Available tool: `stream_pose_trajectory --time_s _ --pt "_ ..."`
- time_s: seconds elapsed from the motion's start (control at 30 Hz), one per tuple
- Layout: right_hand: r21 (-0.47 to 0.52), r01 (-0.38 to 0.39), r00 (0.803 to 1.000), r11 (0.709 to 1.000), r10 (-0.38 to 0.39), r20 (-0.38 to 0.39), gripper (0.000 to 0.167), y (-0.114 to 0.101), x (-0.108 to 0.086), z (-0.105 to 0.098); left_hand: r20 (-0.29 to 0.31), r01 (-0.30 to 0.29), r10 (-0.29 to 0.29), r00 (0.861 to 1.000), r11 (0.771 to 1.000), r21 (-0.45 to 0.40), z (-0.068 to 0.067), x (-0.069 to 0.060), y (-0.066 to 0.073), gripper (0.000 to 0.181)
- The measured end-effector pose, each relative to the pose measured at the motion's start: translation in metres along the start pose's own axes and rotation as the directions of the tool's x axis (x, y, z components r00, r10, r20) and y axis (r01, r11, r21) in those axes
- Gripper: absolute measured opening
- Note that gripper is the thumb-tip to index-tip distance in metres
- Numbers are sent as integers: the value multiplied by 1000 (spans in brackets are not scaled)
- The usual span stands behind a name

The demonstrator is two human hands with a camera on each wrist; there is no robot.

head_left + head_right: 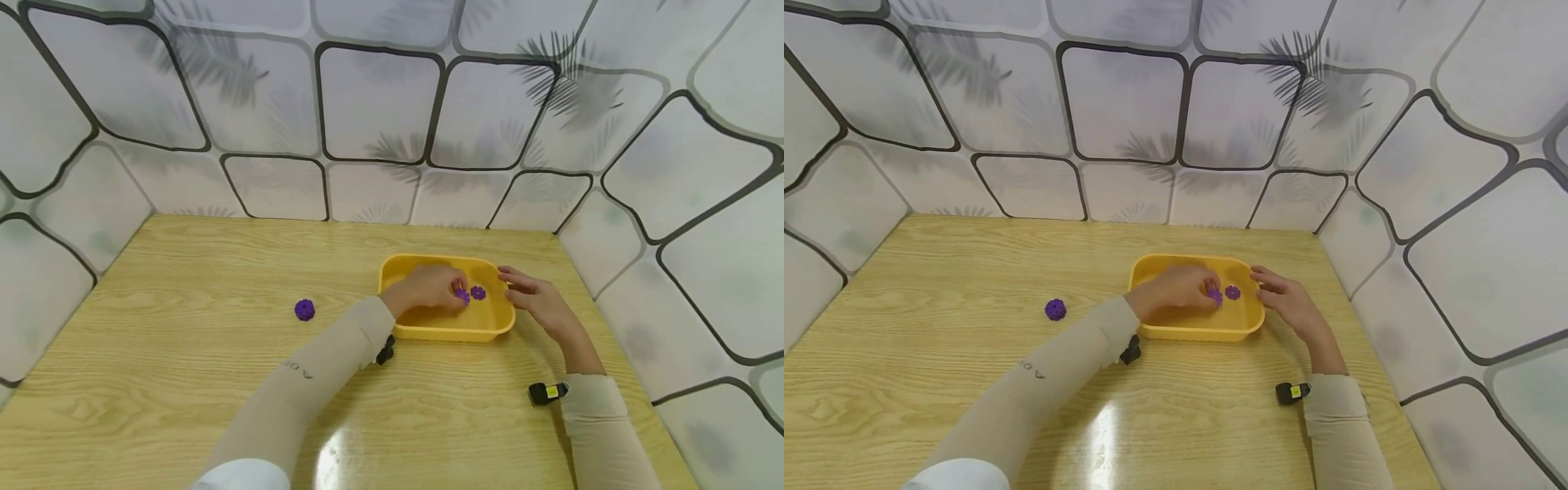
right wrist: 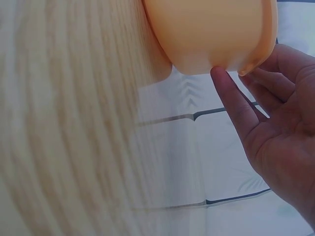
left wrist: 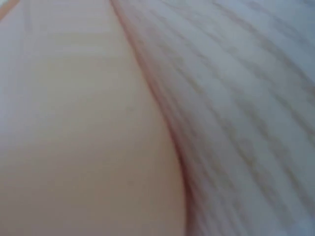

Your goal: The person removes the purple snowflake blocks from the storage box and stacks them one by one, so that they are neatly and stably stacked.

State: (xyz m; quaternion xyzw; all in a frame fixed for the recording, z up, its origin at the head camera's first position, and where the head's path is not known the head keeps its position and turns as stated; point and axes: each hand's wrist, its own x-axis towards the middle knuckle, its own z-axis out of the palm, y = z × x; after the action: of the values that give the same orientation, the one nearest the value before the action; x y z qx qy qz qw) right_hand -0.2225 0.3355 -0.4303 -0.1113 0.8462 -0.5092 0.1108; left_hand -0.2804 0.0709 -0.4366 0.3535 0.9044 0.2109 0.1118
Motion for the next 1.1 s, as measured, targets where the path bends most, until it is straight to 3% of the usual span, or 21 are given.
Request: stream_pose_trajectory --time_s 0.23,0.67,0.83,1.1 --pt "-4 3 1000 1000 -3 0 52 0 -1 -1 -6 -32 32 999 999 -8 -5 -1 -1 25" --pt "-1 -7 1000 1000 7 -5 50 -3 -1 0 25 13 -18 1000 980 199 0 7 -3 40" --pt "-12 -17 1000 1000 17 -5 50 -2 -1 1 74 39 -56 996 977 210 2 5 -4 42" --pt "-20 -1 1000 1000 1 -7 50 0 -1 -1 97 24 -45 994 977 213 0 3 -6 40"
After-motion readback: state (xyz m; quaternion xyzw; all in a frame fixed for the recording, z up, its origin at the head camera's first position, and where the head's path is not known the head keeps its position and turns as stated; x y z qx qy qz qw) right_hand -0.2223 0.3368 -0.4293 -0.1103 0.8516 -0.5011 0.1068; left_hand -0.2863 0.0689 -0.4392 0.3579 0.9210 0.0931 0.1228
